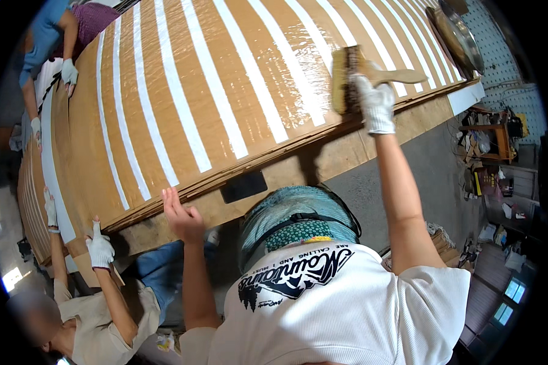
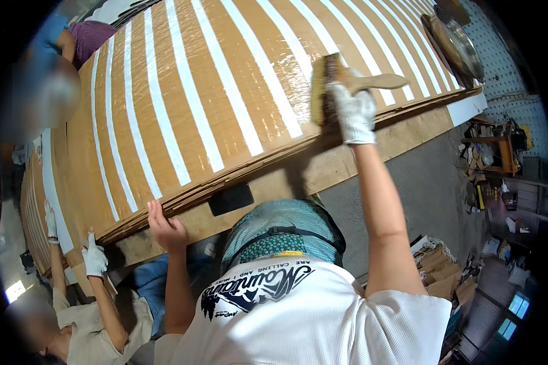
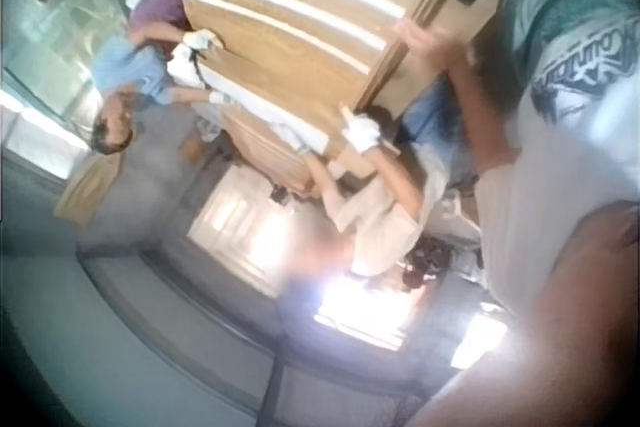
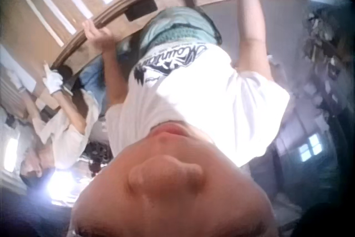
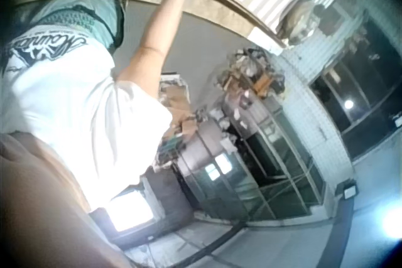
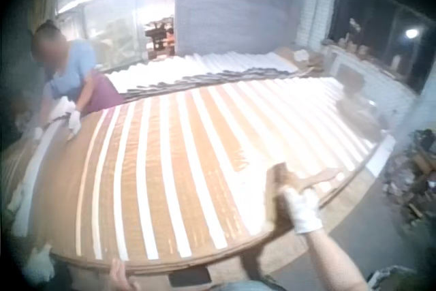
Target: The person repeatedly dips a brush into a metal bowl of liquid and applies it to the surface of stacked cardboard sheets. The person works methodically across the surface, ensuring even coverage while other people work nearby.
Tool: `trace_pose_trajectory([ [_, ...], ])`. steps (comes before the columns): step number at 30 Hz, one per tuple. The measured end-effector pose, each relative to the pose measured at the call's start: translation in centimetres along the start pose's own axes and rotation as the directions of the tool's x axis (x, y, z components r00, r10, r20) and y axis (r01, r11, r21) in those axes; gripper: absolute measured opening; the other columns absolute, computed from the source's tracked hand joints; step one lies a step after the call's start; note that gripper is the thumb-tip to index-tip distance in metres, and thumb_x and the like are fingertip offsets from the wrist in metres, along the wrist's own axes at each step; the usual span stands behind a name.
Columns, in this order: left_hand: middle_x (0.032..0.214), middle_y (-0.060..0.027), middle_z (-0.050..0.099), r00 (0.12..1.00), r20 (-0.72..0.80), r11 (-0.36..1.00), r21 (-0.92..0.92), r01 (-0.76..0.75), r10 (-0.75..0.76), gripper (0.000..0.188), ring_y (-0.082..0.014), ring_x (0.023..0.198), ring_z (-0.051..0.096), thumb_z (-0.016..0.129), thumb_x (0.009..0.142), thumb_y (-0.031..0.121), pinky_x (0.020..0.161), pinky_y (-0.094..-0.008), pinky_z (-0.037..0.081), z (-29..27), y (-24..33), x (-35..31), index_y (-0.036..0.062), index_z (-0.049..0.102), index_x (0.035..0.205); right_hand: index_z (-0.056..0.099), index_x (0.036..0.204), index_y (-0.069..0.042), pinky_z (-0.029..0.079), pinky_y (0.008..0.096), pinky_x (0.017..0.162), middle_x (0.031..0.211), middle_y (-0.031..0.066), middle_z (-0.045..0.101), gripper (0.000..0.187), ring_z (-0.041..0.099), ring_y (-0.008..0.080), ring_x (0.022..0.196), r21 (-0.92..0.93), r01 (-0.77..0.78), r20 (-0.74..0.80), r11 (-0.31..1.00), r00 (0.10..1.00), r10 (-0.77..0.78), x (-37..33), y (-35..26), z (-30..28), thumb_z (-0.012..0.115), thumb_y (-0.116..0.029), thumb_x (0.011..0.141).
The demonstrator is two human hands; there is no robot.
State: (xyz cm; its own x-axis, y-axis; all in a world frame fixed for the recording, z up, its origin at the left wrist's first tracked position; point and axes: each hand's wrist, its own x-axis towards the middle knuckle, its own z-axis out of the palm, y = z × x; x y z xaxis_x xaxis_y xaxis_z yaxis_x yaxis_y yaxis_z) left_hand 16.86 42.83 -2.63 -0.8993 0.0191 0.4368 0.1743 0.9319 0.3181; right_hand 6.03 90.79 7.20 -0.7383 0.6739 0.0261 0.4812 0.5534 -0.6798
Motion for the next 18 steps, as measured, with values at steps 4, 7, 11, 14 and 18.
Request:
trace_pose_trajectory([
  [4, 0.142, -0.0225, 0.052, 0.996, 0.062, 0.997, 0.047, -0.061, 0.058, 0.065, -0.0443, 0.138, 0.044, 0.046, 0.074, -0.005, 0.116, -0.054, 0.034, -1.0, 3.0, 0.1, -0.0054, 0.051, 0.139, 0.071, 0.107, -0.002, 0.053, 0.042, 0.089, 0.101, 0.0172, 0.074, 0.052, 0.07, 0.0313, 0.094, -0.205, -0.082, -0.334, 0.975, 0.943, 0.009, 3.6, 1.9, -3.9, 0.068, -0.049, 0.085],
  [7, 0.141, -0.0188, 0.052, 0.972, 0.093, 0.976, -0.024, -0.216, 0.217, 0.063, -0.0423, 0.138, 0.043, 0.053, 0.076, 0.0, 0.116, -0.0627, 0.028, 0.2, 7.1, 0.6, 0.0006, 0.054, 0.138, 0.064, 0.125, -0.013, 0.056, 0.0377, 0.089, 0.098, 0.014, 0.075, 0.042, 0.072, 0.0271, 0.092, 0.185, 0.019, -0.012, 0.983, 1.0, -0.018, 3.4, 1.4, 0.6, 0.064, -0.037, 0.091],
  [11, 0.133, -0.0133, 0.053, 0.943, 0.116, 0.95, -0.011, -0.313, 0.312, 0.06, -0.0359, 0.127, 0.047, 0.061, 0.074, 0.005, 0.114, -0.0639, 0.03, 2.0, 11.8, 3.3, 0.015, 0.064, 0.132, 0.069, 0.114, -0.021, 0.058, 0.036, 0.079, 0.111, 0.0157, 0.071, 0.029, 0.071, 0.0278, 0.085, 0.21, 0.591, 0.081, 0.779, 0.784, -0.616, -3.7, -7.9, 7.3, 0.063, -0.036, 0.091],
  [14, 0.131, -0.0127, 0.054, 0.932, 0.141, 0.94, 0.023, -0.339, 0.333, 0.06, -0.0366, 0.125, 0.047, 0.059, 0.073, 0.006, 0.114, -0.0638, 0.031, 3.0, 11.4, 3.2, 0.0164, 0.066, 0.131, 0.065, 0.129, -0.023, 0.057, 0.037, 0.083, 0.119, 0.0175, 0.068, 0.049, 0.07, 0.0334, 0.088, 0.255, 0.444, 0.408, 0.859, 0.756, -0.512, -3.8, -9.9, 8.0, 0.067, -0.044, 0.085],
  [18, 0.131, -0.0131, 0.054, 0.928, 0.158, 0.935, 0.061, -0.35, 0.337, 0.06, -0.0368, 0.126, 0.047, 0.057, 0.072, 0.008, 0.115, -0.0647, 0.03, 3.4, 11.0, 2.4, 0.0151, 0.067, 0.131, 0.067, 0.123, -0.012, 0.054, 0.0427, 0.085, 0.102, 0.0208, 0.072, 0.048, 0.07, 0.0322, 0.094, 0.072, 0.27, 0.471, 0.96, 0.839, -0.271, 4.7, -4.7, 3.5, 0.063, -0.039, 0.084],
])
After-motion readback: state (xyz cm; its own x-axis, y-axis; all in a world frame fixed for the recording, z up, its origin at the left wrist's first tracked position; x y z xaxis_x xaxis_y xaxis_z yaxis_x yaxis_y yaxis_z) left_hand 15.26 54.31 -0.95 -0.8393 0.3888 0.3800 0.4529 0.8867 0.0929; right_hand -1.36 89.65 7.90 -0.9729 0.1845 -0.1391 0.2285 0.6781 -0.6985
